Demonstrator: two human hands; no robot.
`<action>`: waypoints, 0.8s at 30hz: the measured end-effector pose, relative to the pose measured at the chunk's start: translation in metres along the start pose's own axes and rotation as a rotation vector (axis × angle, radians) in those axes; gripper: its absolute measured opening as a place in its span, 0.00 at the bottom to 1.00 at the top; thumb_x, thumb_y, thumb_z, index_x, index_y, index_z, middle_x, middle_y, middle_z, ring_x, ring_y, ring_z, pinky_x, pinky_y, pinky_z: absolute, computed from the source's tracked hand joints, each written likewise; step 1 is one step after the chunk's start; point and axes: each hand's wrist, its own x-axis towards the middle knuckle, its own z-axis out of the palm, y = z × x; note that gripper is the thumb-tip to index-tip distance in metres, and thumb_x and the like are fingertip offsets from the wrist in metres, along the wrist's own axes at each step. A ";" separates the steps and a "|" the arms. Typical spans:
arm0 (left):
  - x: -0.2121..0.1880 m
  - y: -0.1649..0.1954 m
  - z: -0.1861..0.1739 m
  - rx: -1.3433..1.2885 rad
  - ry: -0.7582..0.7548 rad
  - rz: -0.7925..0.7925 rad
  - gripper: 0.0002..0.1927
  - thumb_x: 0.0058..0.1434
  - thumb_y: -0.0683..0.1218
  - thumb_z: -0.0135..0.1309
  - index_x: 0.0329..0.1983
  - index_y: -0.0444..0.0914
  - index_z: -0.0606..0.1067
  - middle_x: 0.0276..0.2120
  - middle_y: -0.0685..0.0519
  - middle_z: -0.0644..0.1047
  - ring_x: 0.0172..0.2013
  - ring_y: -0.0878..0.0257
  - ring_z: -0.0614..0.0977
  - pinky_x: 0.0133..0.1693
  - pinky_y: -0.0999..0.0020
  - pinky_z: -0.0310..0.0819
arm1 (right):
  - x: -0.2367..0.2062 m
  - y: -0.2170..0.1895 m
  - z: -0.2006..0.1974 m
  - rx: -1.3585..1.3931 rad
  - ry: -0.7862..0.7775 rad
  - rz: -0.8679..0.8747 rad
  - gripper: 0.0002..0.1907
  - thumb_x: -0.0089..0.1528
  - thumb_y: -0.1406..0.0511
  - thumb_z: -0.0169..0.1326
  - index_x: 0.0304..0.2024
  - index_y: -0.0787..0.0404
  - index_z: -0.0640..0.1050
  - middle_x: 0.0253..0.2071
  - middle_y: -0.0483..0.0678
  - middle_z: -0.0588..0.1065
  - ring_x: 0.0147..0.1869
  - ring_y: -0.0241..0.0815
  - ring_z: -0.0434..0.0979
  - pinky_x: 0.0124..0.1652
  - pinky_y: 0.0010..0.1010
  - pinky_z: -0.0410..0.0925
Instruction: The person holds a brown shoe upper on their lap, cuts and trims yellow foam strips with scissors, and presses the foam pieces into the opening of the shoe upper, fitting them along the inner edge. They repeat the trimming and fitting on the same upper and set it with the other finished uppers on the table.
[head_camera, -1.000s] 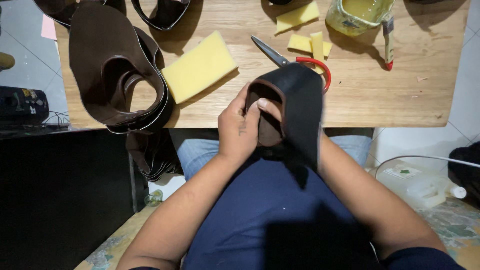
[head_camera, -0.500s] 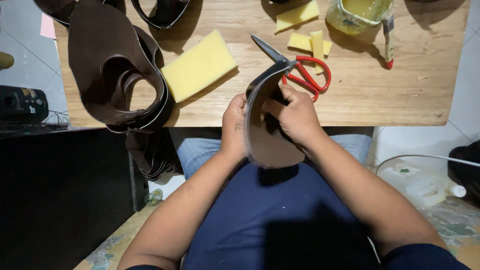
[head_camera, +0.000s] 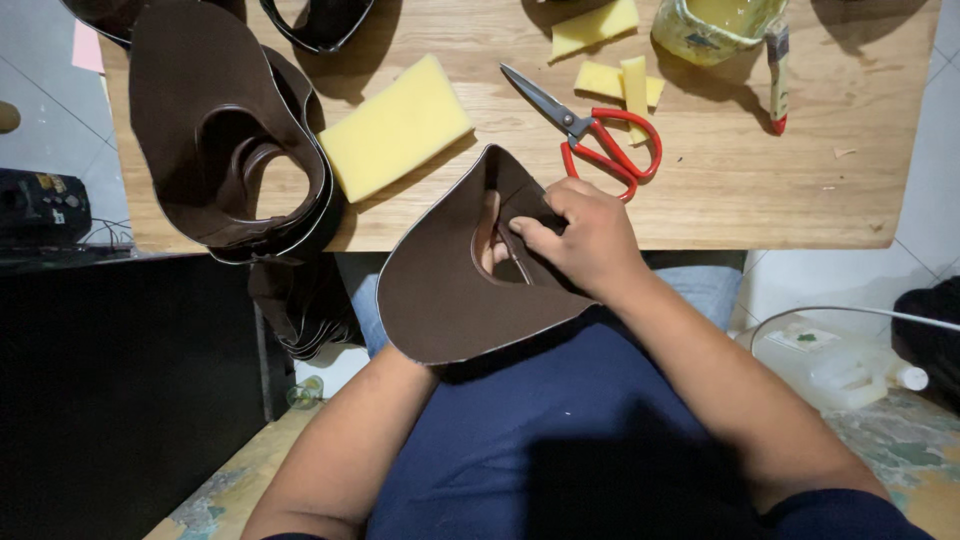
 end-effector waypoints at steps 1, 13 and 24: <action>-0.003 0.002 0.001 0.007 -0.004 -0.009 0.11 0.73 0.44 0.51 0.53 0.32 0.73 0.40 0.54 0.76 0.42 0.68 0.76 0.44 0.73 0.72 | -0.001 -0.001 0.001 0.010 0.029 -0.031 0.18 0.58 0.63 0.69 0.30 0.68 0.73 0.31 0.54 0.73 0.35 0.51 0.75 0.36 0.38 0.68; -0.007 0.023 0.016 -0.027 0.006 -0.036 0.10 0.75 0.46 0.52 0.47 0.33 0.73 0.35 0.56 0.73 0.38 0.70 0.72 0.41 0.73 0.68 | -0.006 0.001 -0.001 0.118 0.063 0.155 0.20 0.59 0.62 0.70 0.37 0.64 0.71 0.31 0.49 0.74 0.33 0.41 0.75 0.36 0.31 0.69; -0.011 0.034 0.012 -0.049 0.054 -0.024 0.16 0.80 0.49 0.52 0.40 0.32 0.72 0.30 0.57 0.69 0.34 0.70 0.67 0.38 0.73 0.62 | -0.004 -0.002 0.000 0.243 0.016 0.291 0.17 0.59 0.62 0.69 0.36 0.63 0.73 0.31 0.44 0.75 0.34 0.35 0.72 0.37 0.27 0.69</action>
